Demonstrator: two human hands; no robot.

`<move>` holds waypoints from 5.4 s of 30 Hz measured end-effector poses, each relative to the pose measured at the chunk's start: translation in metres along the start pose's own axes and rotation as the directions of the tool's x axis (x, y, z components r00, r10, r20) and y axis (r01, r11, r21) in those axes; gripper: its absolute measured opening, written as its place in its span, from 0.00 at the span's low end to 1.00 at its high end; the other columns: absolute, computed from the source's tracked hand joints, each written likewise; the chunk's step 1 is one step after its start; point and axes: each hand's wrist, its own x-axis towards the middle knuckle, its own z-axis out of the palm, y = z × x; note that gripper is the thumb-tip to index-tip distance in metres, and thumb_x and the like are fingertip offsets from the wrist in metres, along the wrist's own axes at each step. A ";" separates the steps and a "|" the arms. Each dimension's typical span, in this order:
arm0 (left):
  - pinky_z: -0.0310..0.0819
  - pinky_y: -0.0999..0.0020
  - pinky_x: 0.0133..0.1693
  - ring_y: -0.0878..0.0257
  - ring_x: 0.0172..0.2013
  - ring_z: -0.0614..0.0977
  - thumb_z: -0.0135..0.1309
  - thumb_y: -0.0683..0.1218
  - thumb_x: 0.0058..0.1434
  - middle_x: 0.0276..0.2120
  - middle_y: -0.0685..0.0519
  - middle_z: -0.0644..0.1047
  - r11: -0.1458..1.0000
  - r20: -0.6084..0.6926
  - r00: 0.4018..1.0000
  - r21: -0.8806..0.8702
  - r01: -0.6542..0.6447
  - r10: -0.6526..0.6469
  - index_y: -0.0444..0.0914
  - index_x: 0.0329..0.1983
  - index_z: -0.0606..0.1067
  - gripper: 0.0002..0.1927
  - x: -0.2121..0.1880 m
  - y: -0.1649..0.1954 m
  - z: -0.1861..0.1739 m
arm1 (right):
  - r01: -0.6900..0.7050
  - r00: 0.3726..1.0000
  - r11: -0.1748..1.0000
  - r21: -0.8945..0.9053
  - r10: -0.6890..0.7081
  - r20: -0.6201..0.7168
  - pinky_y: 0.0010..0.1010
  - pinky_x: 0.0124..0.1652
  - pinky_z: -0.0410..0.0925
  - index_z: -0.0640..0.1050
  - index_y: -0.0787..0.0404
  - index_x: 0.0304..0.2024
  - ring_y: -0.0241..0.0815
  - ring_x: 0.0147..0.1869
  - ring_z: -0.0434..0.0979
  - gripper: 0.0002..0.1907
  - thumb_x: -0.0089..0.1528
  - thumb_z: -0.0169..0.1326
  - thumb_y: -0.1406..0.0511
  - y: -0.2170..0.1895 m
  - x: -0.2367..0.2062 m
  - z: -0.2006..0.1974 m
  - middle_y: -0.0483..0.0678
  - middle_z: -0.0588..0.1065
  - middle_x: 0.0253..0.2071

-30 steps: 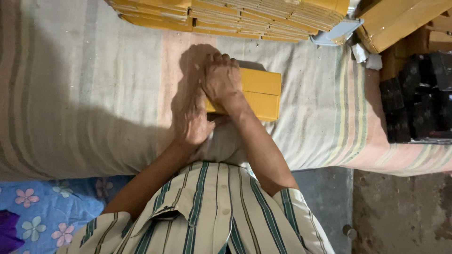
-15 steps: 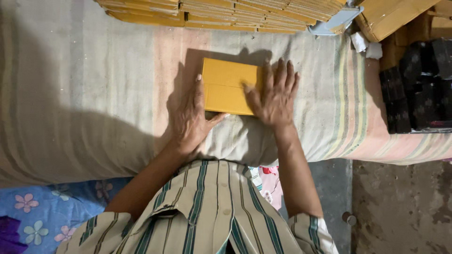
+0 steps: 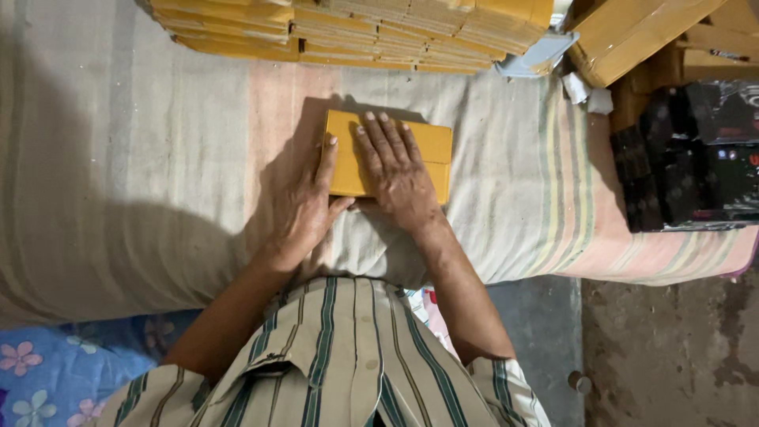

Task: The person folds flat pre-cut yellow cardboard boxes into shape on a padded surface, pressing the creases and tucking the flaps by hand, then places each finished box onto a growing stack of folded boxes.

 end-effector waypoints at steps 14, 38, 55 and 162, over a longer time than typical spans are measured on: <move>0.31 0.46 0.75 0.42 0.77 0.47 0.47 0.61 0.70 0.76 0.33 0.51 0.944 0.014 0.982 0.273 -0.183 0.186 0.25 0.75 0.56 0.43 0.055 -0.024 -0.018 | -0.404 0.862 0.784 0.472 0.498 -0.091 0.40 0.68 0.62 0.42 0.70 0.74 0.65 0.78 0.53 0.82 0.31 0.80 0.54 0.009 0.003 0.012 0.68 0.40 0.78; 0.76 0.49 0.57 0.45 0.55 0.79 0.36 0.55 0.77 0.58 0.39 0.72 0.990 0.353 0.932 0.138 0.040 -0.087 0.36 0.58 0.71 0.21 0.193 -0.070 0.002 | -0.391 0.850 0.801 0.453 0.504 -0.157 0.46 0.68 0.62 0.42 0.75 0.74 0.71 0.73 0.59 0.87 0.30 0.83 0.48 0.024 0.026 0.029 0.73 0.54 0.72; 0.67 0.46 0.66 0.32 0.69 0.67 0.50 0.51 0.74 0.71 0.28 0.58 0.984 -0.429 0.898 -0.092 -0.153 0.100 0.43 0.72 0.67 0.24 0.103 0.002 -0.004 | -0.220 0.975 0.968 -0.119 0.221 -0.004 0.58 0.73 0.34 0.53 0.70 0.73 0.66 0.81 0.42 0.60 0.51 0.60 0.43 0.036 0.088 -0.013 0.68 0.49 0.76; 0.30 0.49 0.75 0.50 0.78 0.44 0.60 0.75 0.47 0.79 0.44 0.46 0.820 0.271 0.920 0.429 -0.380 0.285 0.35 0.80 0.46 0.68 0.045 0.063 0.077 | -0.292 0.954 0.955 0.043 0.294 -0.049 0.56 0.71 0.46 0.57 0.69 0.73 0.60 0.80 0.47 0.71 0.38 0.72 0.42 0.090 -0.108 -0.010 0.61 0.53 0.76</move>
